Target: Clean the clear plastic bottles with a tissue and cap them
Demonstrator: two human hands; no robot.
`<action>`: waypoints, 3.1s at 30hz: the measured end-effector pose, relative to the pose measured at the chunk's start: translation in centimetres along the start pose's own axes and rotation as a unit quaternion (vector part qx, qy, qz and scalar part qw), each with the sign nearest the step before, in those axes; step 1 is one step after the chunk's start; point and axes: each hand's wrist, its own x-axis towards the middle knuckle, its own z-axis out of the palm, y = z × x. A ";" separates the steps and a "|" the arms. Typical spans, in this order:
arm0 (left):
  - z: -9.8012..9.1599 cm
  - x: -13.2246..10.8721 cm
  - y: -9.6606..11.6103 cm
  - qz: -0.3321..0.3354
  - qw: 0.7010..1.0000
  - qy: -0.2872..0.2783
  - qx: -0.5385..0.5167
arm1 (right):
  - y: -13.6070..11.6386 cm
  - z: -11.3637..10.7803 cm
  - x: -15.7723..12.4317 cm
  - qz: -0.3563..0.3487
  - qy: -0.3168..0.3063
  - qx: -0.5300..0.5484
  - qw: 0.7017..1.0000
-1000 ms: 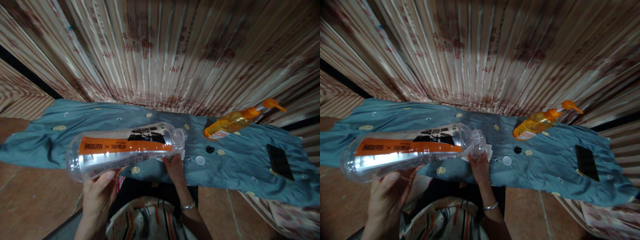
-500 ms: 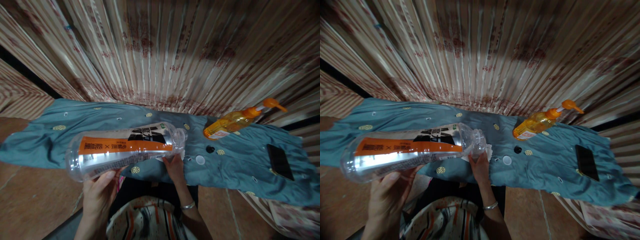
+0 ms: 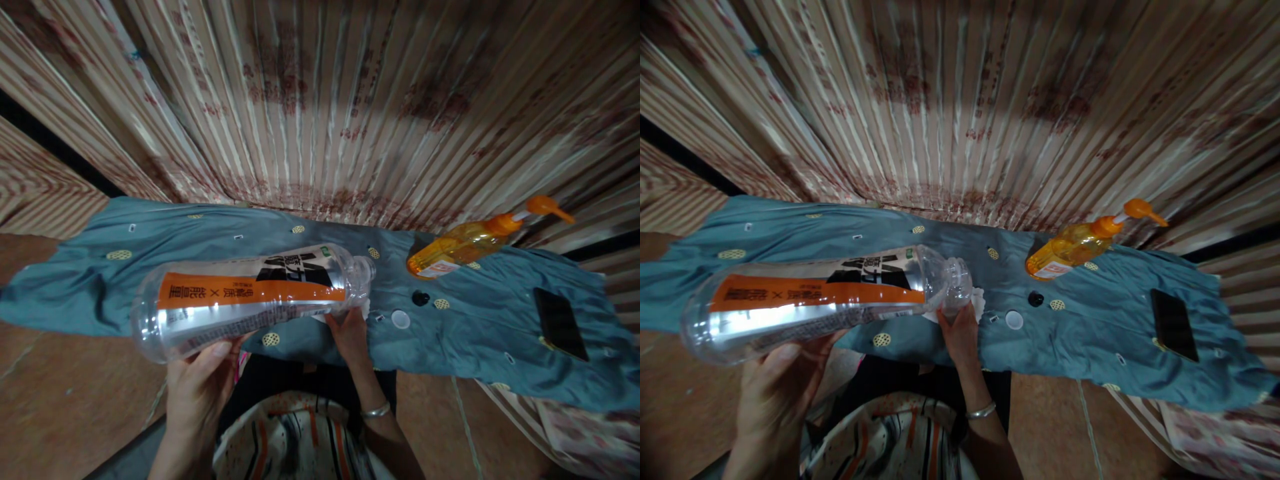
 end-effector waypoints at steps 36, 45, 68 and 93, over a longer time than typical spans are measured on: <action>-1.0 0.2 -1.0 0.006 1.000 0.002 -0.025 | -0.2 -0.1 0.2 0.004 0.000 0.009 1.000; -1.1 0.2 -1.2 0.002 1.000 0.014 -0.022 | -0.3 -0.2 0.2 0.014 -0.004 0.009 1.000; -1.4 -0.2 -1.1 0.001 1.000 0.007 -0.013 | 0.2 -0.1 0.1 -0.007 -0.010 0.001 1.000; -0.8 -0.2 -0.8 0.001 1.000 0.007 -0.010 | 0.8 0.2 -0.1 -0.014 -0.001 -0.022 1.000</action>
